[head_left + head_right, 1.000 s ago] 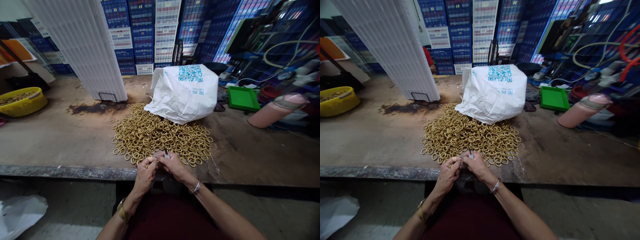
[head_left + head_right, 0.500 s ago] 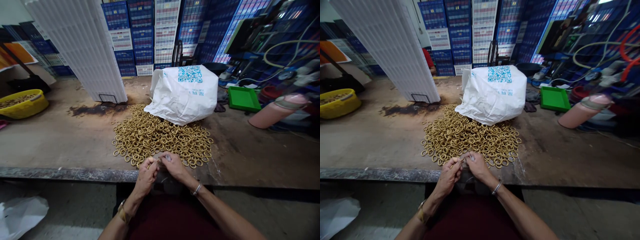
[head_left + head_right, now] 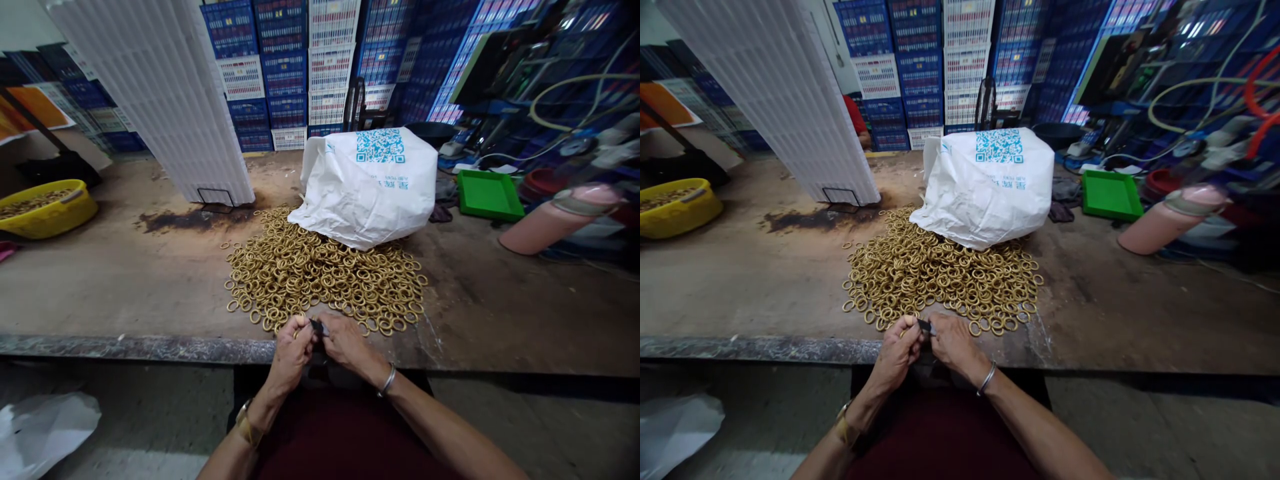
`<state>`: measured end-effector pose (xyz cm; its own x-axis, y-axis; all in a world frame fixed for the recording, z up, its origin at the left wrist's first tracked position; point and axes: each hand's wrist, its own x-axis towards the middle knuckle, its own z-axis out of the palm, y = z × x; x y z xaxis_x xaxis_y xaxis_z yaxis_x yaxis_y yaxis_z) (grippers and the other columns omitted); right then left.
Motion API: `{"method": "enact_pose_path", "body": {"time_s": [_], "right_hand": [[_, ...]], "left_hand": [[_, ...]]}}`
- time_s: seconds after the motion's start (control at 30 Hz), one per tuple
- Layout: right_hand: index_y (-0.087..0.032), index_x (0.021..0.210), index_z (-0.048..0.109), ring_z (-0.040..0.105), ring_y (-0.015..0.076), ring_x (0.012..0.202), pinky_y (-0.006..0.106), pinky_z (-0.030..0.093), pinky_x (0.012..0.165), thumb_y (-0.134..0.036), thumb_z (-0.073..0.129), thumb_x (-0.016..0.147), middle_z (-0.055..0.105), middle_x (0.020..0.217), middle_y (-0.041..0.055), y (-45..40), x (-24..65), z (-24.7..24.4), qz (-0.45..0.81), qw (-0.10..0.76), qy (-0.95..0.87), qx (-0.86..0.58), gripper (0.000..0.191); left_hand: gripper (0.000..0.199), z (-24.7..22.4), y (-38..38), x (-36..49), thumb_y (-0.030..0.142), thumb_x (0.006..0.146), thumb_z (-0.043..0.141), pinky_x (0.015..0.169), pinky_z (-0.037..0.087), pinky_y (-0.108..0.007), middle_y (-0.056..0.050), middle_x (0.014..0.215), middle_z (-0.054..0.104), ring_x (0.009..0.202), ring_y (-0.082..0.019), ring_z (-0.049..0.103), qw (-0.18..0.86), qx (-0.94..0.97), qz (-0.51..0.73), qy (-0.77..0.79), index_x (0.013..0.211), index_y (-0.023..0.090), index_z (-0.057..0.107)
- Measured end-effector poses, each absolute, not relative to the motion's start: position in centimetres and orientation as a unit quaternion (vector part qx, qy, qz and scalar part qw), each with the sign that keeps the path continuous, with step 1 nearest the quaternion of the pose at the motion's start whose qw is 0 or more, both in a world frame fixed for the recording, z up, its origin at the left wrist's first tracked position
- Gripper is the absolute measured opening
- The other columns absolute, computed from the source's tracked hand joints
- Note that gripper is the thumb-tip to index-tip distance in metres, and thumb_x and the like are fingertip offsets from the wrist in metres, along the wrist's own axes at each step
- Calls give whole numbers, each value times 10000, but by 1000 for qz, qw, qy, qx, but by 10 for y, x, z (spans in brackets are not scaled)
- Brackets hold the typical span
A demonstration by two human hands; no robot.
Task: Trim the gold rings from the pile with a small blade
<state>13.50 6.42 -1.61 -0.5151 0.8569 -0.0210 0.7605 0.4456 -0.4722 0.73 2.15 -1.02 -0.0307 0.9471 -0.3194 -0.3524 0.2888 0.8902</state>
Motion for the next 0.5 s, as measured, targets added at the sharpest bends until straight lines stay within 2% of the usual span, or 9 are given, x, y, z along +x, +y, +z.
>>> {"method": "enact_pose_path", "body": {"time_s": [0.17, 0.37, 0.5], "right_hand": [[-172, 818, 566, 559, 143, 657, 239, 268, 545, -139, 393, 759, 638, 740, 47, 63, 122, -11, 196, 65, -830, -517, 185], [-184, 985, 507, 589, 152, 800, 224, 324, 629, -128, 399, 773, 641, 916, 55, 79, 119, -12, 170, 82, -811, -554, 245], [-210, 1028, 473, 598, 161, 794, 229, 332, 619, -187, 408, 810, 634, 948, 61, 85, 117, -14, 135, 60, -804, -575, 229]], "left_hand": [[280, -6, 15, 0, 387, 706, 617, 376, 193, -138, 51, 592, 462, 431, -27, 333, 670, 245, 528, 460, 704, 172, 437], [245, 8, 2, -7, 357, 712, 629, 372, 209, -145, 46, 606, 467, 418, -19, 314, 713, 212, 524, 416, 743, 163, 482], [248, 5, 2, -9, 347, 724, 625, 373, 217, -149, -11, 748, 558, 443, -17, 346, 731, 175, 539, 381, 728, 147, 478]]}}
